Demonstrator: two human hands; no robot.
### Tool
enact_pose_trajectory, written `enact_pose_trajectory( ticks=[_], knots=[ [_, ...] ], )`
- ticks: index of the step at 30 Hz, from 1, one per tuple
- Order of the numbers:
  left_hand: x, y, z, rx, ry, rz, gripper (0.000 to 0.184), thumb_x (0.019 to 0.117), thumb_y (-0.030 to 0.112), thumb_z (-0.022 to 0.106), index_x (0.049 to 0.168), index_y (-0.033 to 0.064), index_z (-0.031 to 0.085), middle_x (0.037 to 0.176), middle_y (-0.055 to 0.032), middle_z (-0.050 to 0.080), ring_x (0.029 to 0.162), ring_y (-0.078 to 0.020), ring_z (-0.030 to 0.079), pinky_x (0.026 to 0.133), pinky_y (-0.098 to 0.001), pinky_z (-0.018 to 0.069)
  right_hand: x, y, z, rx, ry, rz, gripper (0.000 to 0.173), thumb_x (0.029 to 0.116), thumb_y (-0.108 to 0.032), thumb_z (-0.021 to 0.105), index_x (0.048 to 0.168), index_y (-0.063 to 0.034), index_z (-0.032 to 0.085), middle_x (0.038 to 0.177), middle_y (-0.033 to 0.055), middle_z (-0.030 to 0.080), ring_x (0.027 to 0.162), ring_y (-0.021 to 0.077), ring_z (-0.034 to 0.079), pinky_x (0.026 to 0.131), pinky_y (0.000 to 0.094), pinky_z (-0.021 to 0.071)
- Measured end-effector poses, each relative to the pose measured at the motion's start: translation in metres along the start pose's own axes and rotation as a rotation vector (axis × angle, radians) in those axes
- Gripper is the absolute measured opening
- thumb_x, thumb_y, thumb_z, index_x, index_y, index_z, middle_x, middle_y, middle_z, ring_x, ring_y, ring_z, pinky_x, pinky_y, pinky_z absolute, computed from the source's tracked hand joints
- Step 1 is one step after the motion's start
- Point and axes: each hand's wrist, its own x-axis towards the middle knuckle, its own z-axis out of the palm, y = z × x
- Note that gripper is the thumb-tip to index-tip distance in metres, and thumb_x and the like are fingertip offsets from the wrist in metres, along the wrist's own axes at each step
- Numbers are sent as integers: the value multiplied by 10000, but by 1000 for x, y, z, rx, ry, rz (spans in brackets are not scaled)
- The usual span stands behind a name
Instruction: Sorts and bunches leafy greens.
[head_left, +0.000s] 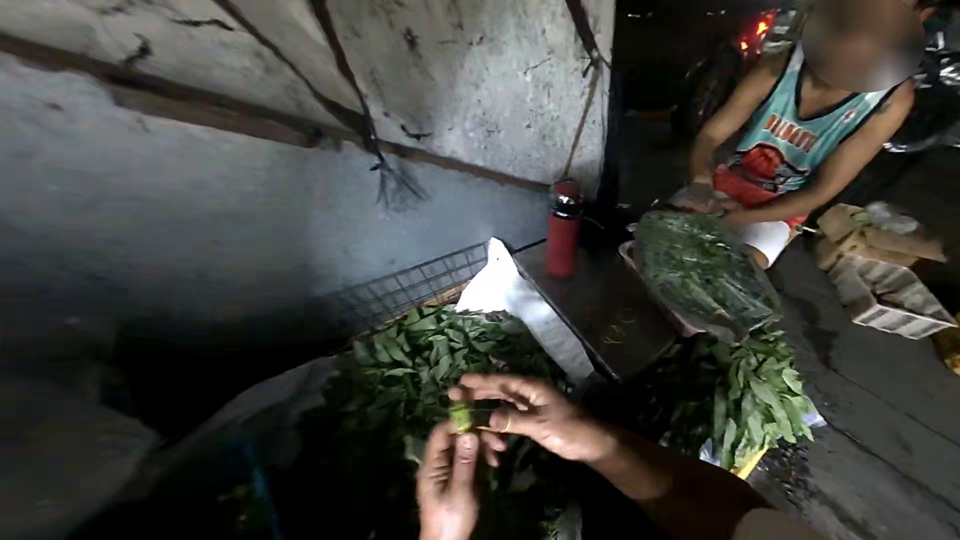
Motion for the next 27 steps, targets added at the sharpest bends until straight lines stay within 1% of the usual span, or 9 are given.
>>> enact_pose_trajectory(
  ticks=[3, 5, 7, 9, 13, 16, 19, 23, 27],
  knots=[
    [-8, -7, 1, -39, -203, -119, 313, 1072, 427, 488, 1118, 224, 721, 765, 115, 691, 616, 9, 608, 577, -168, 527, 6, -3, -7, -245, 16, -16, 209, 972, -56, 620, 1112, 83, 689, 1042, 98, 724, 872, 64, 655, 805, 239, 548],
    [-8, -4, 6, 93, -149, -230, 227, 1034, 172, 478, 961, 122, 687, 710, 123, 640, 609, 37, 572, 588, -161, 503, 3, 0, -4, -612, -30, -140, 133, 929, -130, 703, 946, -26, 784, 1016, 74, 754, 1169, 163, 639, 1196, 487, 296],
    [-4, -2, 10, 79, 19, -277, 190, 959, 55, 504, 1026, 16, 677, 850, 93, 687, 792, 54, 641, 776, -171, 555, -4, 8, 7, -824, -130, -315, 109, 913, -160, 724, 949, -121, 819, 1001, 21, 782, 1293, 261, 604, 1181, 766, 68],
    [4, 1, 15, -96, 214, -301, 204, 1014, 14, 426, 1016, 53, 625, 851, 84, 705, 814, 21, 670, 796, -194, 576, -14, 18, 19, -810, -140, -436, 183, 901, -205, 737, 1042, -115, 812, 1085, 22, 780, 1334, 292, 582, 1122, 831, 54],
    [8, 4, 15, -6, 338, -286, 156, 1058, 115, 445, 978, 66, 568, 772, 52, 590, 694, -14, 591, 669, -192, 532, -19, 31, 19, -389, 49, -296, 550, 978, -345, 638, 1387, 22, 616, 1488, 160, 564, 1495, 277, 392, 1256, 608, 166],
    [1, -2, 16, -11, 233, -177, 108, 1007, 71, 497, 1029, 50, 601, 839, 35, 618, 766, -40, 610, 720, -207, 538, -13, 26, 15, 53, 136, -89, 507, 985, -85, 586, 1433, 130, 487, 1513, 208, 510, 1428, 209, 472, 1198, 356, 387],
    [-5, -7, 15, 36, 99, -126, 186, 975, 3, 548, 1113, 0, 673, 995, -6, 702, 898, -67, 668, 832, -239, 572, -8, 16, 3, -5, 226, 7, 373, 976, -32, 583, 1323, 105, 586, 1237, 141, 691, 1140, 149, 658, 1000, 305, 540],
    [-11, -10, 21, 224, 21, -134, 164, 944, 12, 642, 1084, 2, 726, 1071, -31, 720, 1002, -22, 672, 926, -207, 559, -5, 19, -11, -428, 177, -118, 66, 908, -53, 665, 924, 1, 698, 951, 54, 677, 944, 80, 635, 880, 257, 533],
    [-11, -6, 29, 167, 111, -74, 141, 945, -6, 606, 1076, -4, 656, 978, 11, 700, 898, -21, 669, 828, -209, 579, -12, 33, -7, -459, 229, -291, 411, 929, -156, 668, 1242, 84, 552, 1288, 206, 601, 1254, 228, 565, 1066, 377, 483]
  ],
)
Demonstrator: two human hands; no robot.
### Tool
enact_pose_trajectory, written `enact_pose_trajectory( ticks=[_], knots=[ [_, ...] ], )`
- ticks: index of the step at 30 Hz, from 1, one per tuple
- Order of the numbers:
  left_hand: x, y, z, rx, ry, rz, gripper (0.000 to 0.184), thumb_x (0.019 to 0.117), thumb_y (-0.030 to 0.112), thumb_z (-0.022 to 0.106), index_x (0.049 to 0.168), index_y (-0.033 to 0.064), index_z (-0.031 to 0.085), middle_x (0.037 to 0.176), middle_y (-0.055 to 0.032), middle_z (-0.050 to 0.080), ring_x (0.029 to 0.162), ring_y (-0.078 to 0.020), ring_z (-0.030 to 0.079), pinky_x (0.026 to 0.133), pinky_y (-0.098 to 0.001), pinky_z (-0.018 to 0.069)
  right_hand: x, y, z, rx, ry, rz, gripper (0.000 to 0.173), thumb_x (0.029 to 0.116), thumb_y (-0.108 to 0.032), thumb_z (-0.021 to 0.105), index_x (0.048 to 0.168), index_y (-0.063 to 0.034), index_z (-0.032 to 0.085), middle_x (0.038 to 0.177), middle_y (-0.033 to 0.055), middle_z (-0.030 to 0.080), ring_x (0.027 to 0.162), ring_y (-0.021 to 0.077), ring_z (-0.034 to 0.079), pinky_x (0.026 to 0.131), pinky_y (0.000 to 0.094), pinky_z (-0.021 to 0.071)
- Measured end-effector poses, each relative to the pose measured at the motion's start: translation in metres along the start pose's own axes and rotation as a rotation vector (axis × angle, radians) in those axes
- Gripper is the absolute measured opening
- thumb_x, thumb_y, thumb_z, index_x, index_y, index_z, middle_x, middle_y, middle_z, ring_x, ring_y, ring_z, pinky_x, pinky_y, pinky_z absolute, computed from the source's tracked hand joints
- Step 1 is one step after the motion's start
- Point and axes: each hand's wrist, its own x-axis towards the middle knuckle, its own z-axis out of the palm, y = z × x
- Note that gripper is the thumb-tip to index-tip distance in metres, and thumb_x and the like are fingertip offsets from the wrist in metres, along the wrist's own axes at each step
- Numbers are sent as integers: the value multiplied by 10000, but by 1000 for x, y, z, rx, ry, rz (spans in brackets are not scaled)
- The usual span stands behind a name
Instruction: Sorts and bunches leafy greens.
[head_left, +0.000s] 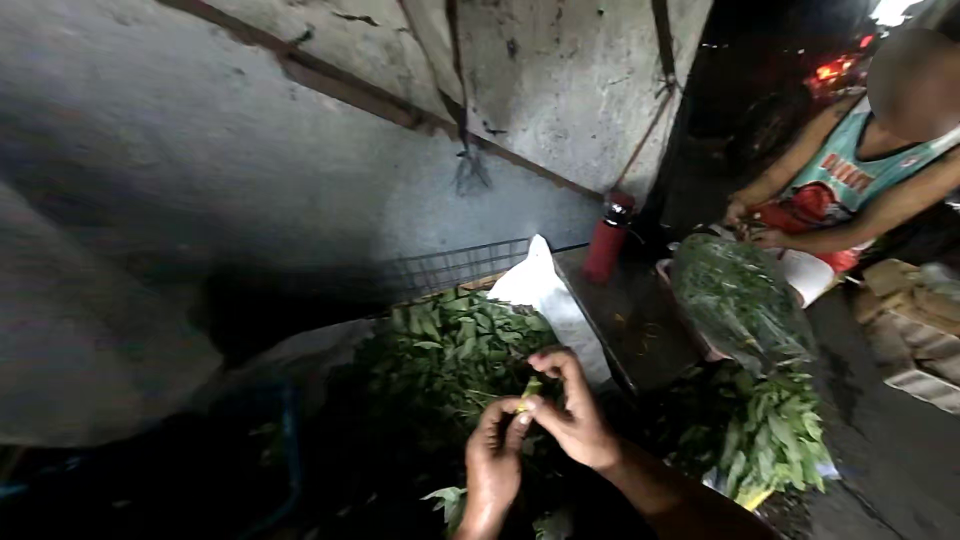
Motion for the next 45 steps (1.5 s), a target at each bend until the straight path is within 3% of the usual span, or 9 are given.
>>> enact_pose_trajectory(
  ticks=[2, 6, 9, 12, 16, 22, 28, 33, 45],
  knots=[
    [0, 8, 6, 27, 18, 76, 112, 924, 15, 615, 1029, 9, 653, 955, 36, 691, 884, 10, 657, 810, -180, 572, -7, 1, 0, 50, -77, 15, 472, 951, -167, 658, 1316, 113, 553, 1363, 238, 592, 1303, 260, 557, 1104, 404, 468],
    [2, 13, 11, 203, -105, 276, 189, 944, 247, 704, 996, 67, 733, 1099, -22, 719, 1111, -44, 642, 993, -224, 525, -11, -29, -33, 11, -71, -34, 202, 1037, -43, 484, 1117, 90, 612, 1126, 165, 722, 1092, 193, 702, 978, 376, 577],
    [5, 8, 2, 285, -168, 304, 229, 970, 294, 674, 1026, 80, 731, 1129, -46, 714, 1146, -82, 639, 1015, -259, 520, -8, -71, -96, -599, 187, -20, 225, 1056, -150, 510, 1150, 28, 609, 828, 53, 669, 706, 91, 652, 664, 295, 584],
    [9, -3, -13, 330, -137, 208, 231, 973, 222, 634, 1054, 23, 717, 1100, -67, 718, 1057, -47, 663, 955, -228, 540, -10, -99, -150, -1286, 332, -9, 357, 1053, -299, 544, 1296, -44, 604, 859, 134, 719, 655, 272, 700, 580, 453, 584],
    [14, -9, -26, 401, -81, 103, 229, 978, 204, 602, 1063, 18, 703, 1061, -60, 709, 988, -25, 659, 903, -206, 536, -25, -59, -185, -1533, 147, 83, 308, 1040, -217, 550, 1202, 20, 661, 986, 211, 727, 877, 392, 722, 793, 575, 561],
    [15, -23, -26, 514, -140, 57, 231, 987, 224, 602, 1060, 35, 713, 1075, -89, 712, 999, -134, 681, 913, -355, 555, -94, 92, -198, -1412, -396, 287, 292, 932, 37, 601, 1131, -112, 756, 1207, 246, 675, 1141, 468, 633, 973, 662, 475],
    [16, -28, -36, 619, -140, 37, 231, 990, 224, 601, 1057, 36, 716, 1077, -102, 714, 998, -182, 689, 904, -415, 560, -94, 84, -182, -1391, -535, 670, 341, 971, 19, 561, 1258, -88, 710, 1374, 286, 574, 1252, 473, 572, 1009, 613, 486],
    [21, -35, -33, 610, -126, 2, 223, 993, 196, 598, 1056, 14, 710, 1065, -119, 709, 971, -182, 685, 887, -401, 557, -121, 115, -221, -1331, -684, 774, 457, 969, 45, 543, 1389, -104, 642, 1525, 285, 447, 1440, 493, 376, 1230, 645, 190],
    [50, -33, -72, 598, -141, -178, 148, 1011, 143, 648, 1086, 29, 705, 1033, -107, 706, 930, -193, 681, 877, -454, 557, -137, 122, -242, -1359, -391, 958, 437, 1028, -126, 557, 1459, -50, 547, 1525, 243, 471, 1354, 428, 519, 1107, 589, 444]
  ],
)
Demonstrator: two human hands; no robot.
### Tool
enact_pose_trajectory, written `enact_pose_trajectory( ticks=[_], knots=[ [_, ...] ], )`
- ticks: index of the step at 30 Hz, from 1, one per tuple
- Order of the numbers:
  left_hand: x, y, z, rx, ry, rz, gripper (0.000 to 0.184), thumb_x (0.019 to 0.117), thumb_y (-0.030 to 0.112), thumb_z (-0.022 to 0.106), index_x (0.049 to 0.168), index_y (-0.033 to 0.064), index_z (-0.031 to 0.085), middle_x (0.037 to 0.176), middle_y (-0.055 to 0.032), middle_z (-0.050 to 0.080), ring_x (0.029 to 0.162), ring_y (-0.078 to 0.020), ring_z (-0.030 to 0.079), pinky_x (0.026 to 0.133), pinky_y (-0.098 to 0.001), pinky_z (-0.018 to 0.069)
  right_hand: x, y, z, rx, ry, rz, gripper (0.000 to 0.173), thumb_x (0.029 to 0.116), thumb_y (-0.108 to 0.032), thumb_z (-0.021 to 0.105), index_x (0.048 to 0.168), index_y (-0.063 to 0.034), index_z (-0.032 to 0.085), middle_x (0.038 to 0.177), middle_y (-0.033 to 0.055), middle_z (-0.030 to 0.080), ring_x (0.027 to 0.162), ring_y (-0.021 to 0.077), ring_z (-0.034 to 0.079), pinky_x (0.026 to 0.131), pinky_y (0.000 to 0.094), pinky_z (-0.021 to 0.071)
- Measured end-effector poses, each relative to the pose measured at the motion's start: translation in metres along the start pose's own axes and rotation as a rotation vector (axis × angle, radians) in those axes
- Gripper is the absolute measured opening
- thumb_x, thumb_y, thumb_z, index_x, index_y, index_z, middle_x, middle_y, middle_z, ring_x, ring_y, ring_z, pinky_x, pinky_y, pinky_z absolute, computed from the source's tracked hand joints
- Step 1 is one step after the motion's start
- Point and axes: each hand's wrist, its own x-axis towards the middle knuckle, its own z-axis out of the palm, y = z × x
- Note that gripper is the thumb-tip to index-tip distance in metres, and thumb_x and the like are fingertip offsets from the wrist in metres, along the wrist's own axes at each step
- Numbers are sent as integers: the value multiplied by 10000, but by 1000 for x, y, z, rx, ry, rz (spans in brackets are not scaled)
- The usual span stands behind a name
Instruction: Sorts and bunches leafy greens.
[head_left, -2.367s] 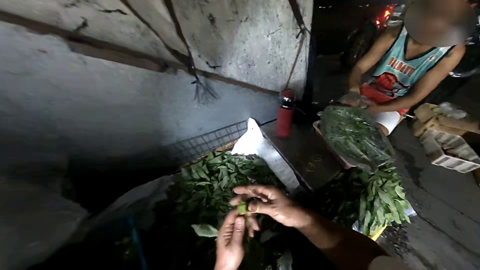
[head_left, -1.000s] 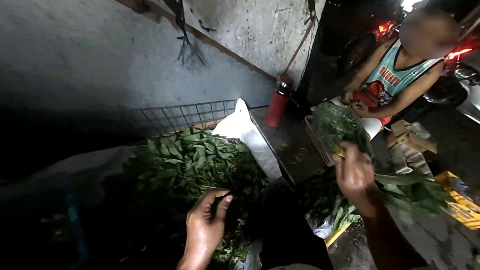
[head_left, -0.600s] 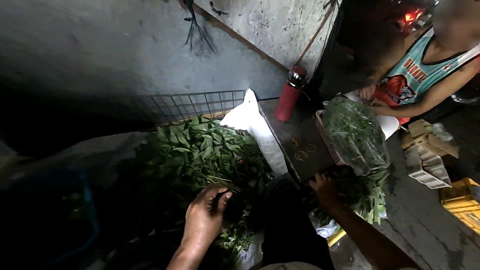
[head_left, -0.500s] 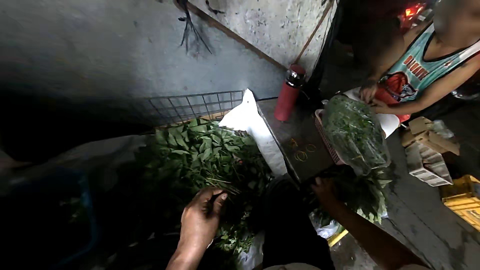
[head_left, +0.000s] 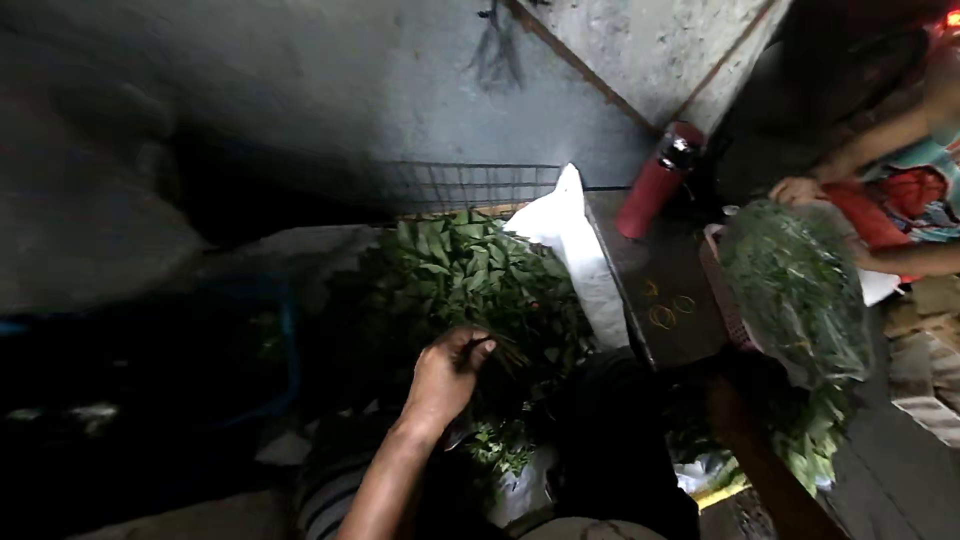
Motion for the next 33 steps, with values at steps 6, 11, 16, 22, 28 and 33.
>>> enact_pose_trajectory(
  ticks=[6, 11, 16, 22, 28, 33],
  knots=[
    [28, -11, -51, -132, 203, -43, 108, 1029, 118, 621, 1046, 28, 678, 933, -83, 689, 798, -140, 646, 764, -373, 551, -3, -23, -41, -13, -136, 37, 436, 1047, -297, 572, 1443, -115, 583, 1418, 224, 588, 1296, 440, 568, 1077, 652, 436],
    [56, -26, -76, -533, 428, -107, 136, 1053, 93, 532, 998, 27, 637, 877, -16, 696, 781, -81, 680, 760, -284, 596, -40, -116, -127, 116, 44, -315, 318, 1062, -256, 538, 1250, -44, 682, 1069, 236, 725, 978, 446, 707, 846, 680, 535],
    [71, -71, -60, -871, 654, -333, 148, 1067, 98, 491, 1033, 24, 615, 866, -29, 670, 731, -111, 661, 705, -290, 590, 0, -252, -125, 306, -28, -706, 269, 1047, -208, 548, 1192, -39, 699, 1142, 133, 718, 1041, 257, 704, 946, 463, 565],
    [86, -87, -65, -930, 717, -488, 130, 1064, 108, 518, 1038, 28, 617, 846, -42, 661, 676, -106, 641, 637, -266, 568, 83, -394, -41, 287, -325, -506, 384, 1080, -280, 475, 1281, -9, 660, 1300, 200, 659, 1240, 324, 620, 1071, 511, 470],
    [92, -95, -75, -898, 644, -465, 129, 1060, 99, 525, 1038, 15, 621, 849, -45, 671, 704, -105, 652, 666, -271, 574, 89, -441, -14, 259, -324, -284, 384, 1045, -278, 531, 1321, -31, 635, 1338, 201, 636, 1262, 359, 602, 1049, 572, 472],
    [89, -98, -84, -902, 600, -471, 142, 1067, 119, 515, 1045, 30, 624, 868, -49, 675, 713, -117, 658, 676, -286, 580, 100, -448, -32, 225, -303, -292, 427, 1064, -363, 494, 1282, -40, 668, 1302, 184, 662, 1243, 337, 617, 1047, 557, 471]
  ],
)
